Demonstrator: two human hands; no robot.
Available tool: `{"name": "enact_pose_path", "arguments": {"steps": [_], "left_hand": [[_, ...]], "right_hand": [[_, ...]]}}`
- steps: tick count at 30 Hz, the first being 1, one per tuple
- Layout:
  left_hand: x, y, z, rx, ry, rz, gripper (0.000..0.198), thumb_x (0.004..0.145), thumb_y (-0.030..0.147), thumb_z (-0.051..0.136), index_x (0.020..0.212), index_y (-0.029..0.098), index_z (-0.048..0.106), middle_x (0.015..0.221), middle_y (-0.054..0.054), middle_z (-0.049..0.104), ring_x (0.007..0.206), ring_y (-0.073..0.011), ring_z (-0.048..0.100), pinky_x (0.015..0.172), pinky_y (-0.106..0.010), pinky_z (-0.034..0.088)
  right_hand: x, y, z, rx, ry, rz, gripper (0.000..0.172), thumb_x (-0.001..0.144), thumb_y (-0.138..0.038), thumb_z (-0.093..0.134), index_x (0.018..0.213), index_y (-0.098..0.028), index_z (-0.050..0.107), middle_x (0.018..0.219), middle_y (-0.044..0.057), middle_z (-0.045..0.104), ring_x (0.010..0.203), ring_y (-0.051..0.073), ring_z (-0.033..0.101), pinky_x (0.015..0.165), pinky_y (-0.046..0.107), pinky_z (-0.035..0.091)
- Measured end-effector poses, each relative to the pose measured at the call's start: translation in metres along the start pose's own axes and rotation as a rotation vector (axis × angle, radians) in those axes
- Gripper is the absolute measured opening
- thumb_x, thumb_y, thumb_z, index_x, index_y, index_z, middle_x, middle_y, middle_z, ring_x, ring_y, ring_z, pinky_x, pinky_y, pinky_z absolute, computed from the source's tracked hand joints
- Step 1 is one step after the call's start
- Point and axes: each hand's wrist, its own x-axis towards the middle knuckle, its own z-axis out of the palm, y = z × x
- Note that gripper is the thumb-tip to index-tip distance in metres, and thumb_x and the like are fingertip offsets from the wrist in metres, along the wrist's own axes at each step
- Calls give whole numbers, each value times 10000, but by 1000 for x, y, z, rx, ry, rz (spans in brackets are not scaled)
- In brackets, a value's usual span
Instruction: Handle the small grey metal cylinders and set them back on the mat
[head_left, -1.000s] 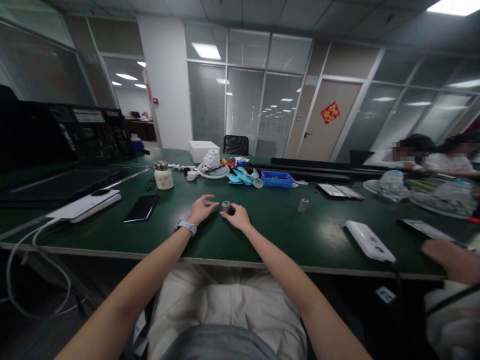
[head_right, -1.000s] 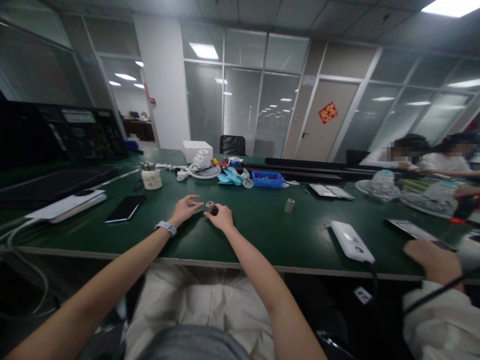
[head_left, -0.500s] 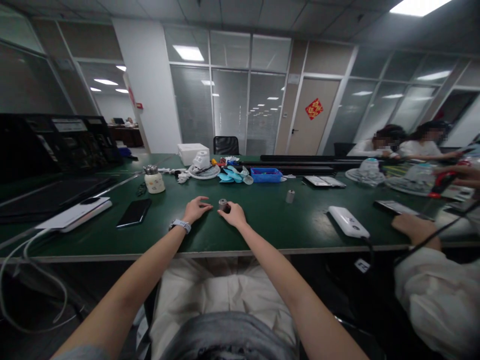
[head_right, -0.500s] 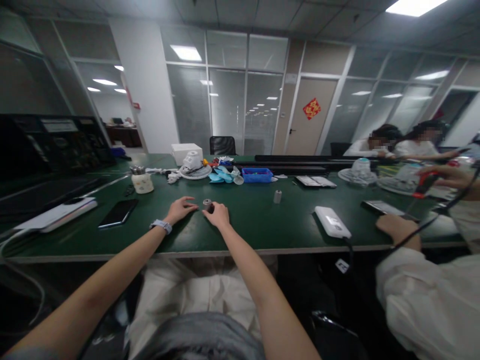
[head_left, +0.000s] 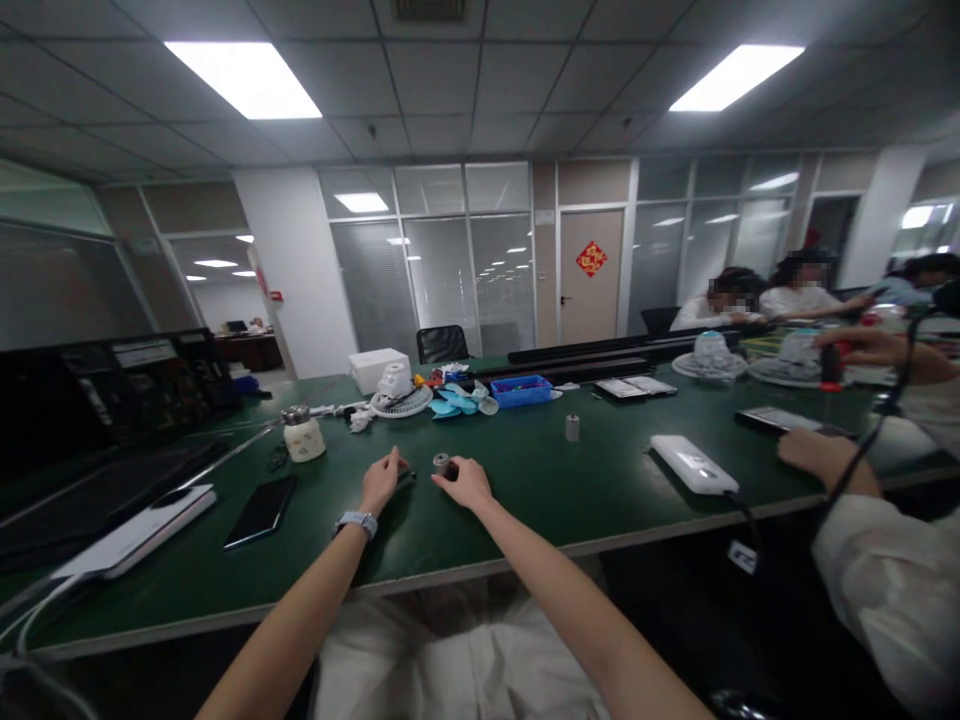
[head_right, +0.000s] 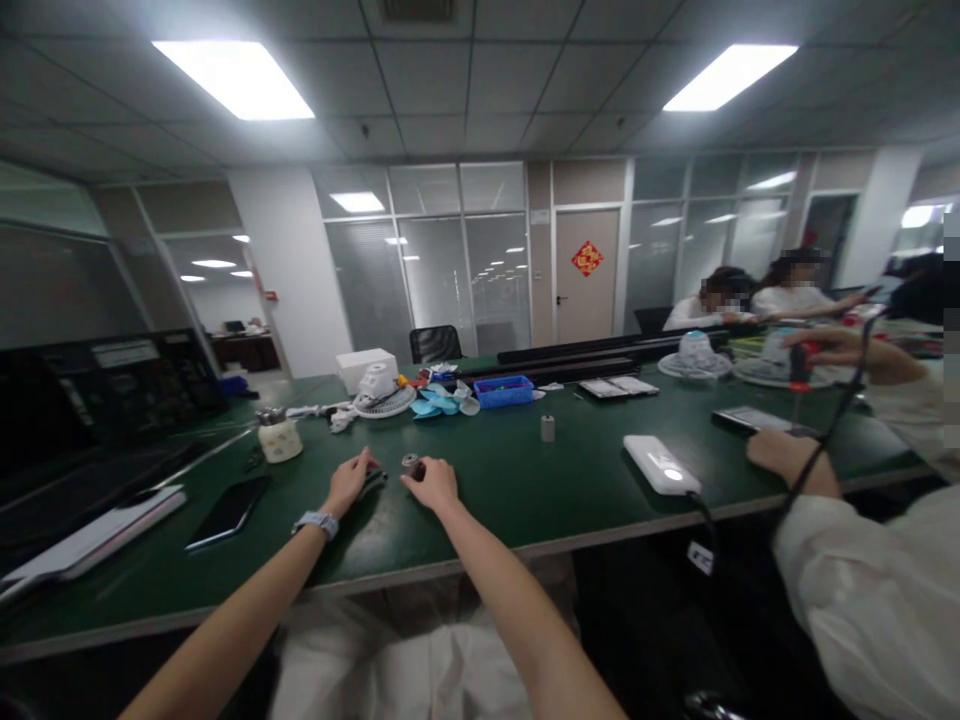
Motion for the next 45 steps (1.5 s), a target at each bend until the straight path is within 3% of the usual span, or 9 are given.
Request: {"name": "enact_pose_path", "arguments": {"steps": [6,10,14,19,24,30,35,38,45], "left_hand": [[14,-5,1,-61,73,-125,308,783,356,383,566,213,548,933,-77,727,818,-240,654,674,-304,457],[18,-6,6,-31,34,-136,335,790,361,343,561,206,533,786,-114,702,760,-240,642,661,-311,455],[17,-8,11,-110,120,-85,244,755,311,376,595,201,523,750,-87,664,754,-203,618,701,-293,449],[12,-9,11,-114,156,-78,291,766,309,365,528,195,486,682,-59,610,726,-185,583,667,-274,415],[9,-9,10,-64,109,-78,299,809,338,375,627,194,563,608,-16,593,643,-168,559,617,-263,377],[6,-9,10,-44,54,-20,386,862,424,367,637,191,576,712,-35,665,680,-164,591,646,-254,390],[5,-9,11,-94,48,-23,346,859,438,403,691,192,579,708,-27,675,670,-158,607,660,-246,412],[6,-10,12,-98,43,-15,341,856,442,411,695,194,582,687,-26,669,680,-162,612,653,-247,413],[5,-11,11,-94,33,-3,347,857,453,410,704,197,586,680,-28,670,680,-169,615,649,-253,415]], "right_hand": [[10,-1,0,122,-40,26,347,695,-534,702,858,-228,719,855,39,728,789,207,672,677,268,478],[18,5,-2,171,-101,-26,329,703,-518,700,837,-219,731,827,28,731,785,207,676,704,277,484],[27,16,-2,285,-189,-78,366,685,-487,725,893,-186,720,879,49,730,836,209,675,761,299,506],[33,28,5,499,-154,63,496,604,-383,808,1007,-159,626,926,80,720,855,199,678,805,338,528],[32,35,8,576,-165,97,385,628,-316,792,913,-170,577,902,66,712,834,175,674,820,352,522],[30,29,2,673,-181,132,348,635,-228,779,908,-177,572,928,50,703,842,153,655,821,321,505],[36,22,-6,805,-151,330,182,730,-266,707,843,-156,617,787,25,680,687,126,621,654,237,477],[41,24,-10,877,-130,431,170,732,-290,705,789,-157,615,678,1,641,569,105,563,535,212,408],[43,26,-13,1062,-153,484,177,698,-165,706,809,-177,568,716,-7,666,556,93,572,517,194,375]]}}
